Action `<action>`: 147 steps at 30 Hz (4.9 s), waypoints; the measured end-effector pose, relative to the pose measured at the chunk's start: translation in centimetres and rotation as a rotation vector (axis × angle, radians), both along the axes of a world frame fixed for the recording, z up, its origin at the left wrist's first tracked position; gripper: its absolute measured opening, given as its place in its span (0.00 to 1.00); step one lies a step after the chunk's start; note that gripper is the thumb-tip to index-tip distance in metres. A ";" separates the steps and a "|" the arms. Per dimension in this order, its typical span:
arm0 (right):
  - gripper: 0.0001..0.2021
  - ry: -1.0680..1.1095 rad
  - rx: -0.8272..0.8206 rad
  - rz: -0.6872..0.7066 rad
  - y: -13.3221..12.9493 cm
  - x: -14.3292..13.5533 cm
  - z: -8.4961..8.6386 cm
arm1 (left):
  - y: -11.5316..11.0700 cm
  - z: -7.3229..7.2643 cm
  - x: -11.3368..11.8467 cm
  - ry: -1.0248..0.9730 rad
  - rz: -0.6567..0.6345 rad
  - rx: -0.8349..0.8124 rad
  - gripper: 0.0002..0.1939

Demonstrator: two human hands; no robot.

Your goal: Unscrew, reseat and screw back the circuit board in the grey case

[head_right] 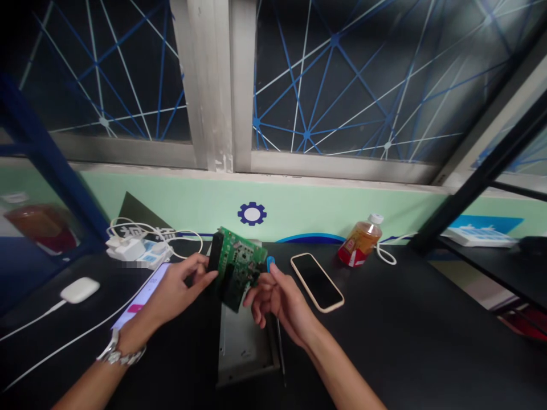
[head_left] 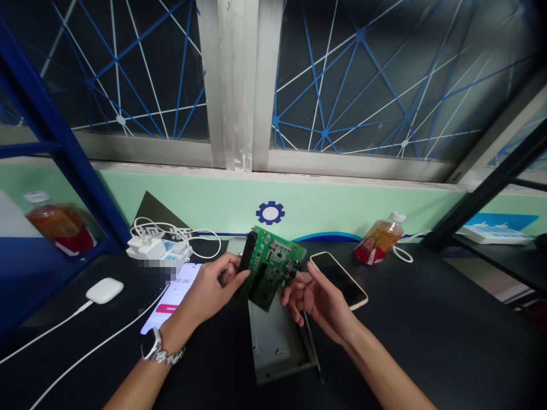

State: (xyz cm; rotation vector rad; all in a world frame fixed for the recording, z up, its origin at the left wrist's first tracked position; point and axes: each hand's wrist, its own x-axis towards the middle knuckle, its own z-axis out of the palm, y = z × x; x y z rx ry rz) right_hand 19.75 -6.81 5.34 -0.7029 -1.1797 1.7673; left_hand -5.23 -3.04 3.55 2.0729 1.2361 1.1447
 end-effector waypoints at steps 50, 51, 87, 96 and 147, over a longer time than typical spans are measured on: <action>0.14 -0.045 0.118 -0.215 0.7 0.5 -1.0 | -0.2 1.2 0.4 -0.617 -0.451 -0.613 0.17; 0.13 -0.089 0.130 -0.223 0.7 0.4 -1.1 | -0.2 1.2 0.4 -0.625 -0.449 -0.630 0.17; 0.25 -0.018 0.044 -0.094 0.4 -0.6 -1.1 | -0.8 1.0 0.7 -0.605 -0.325 -0.749 0.30; 0.19 -0.121 0.221 -0.142 0.9 -0.3 -0.9 | -0.5 0.7 0.1 -0.663 -0.494 -0.828 0.23; 0.17 -0.733 0.440 -0.303 0.9 0.3 -1.8 | 0.8 0.5 -0.2 -0.426 -0.233 -0.564 0.12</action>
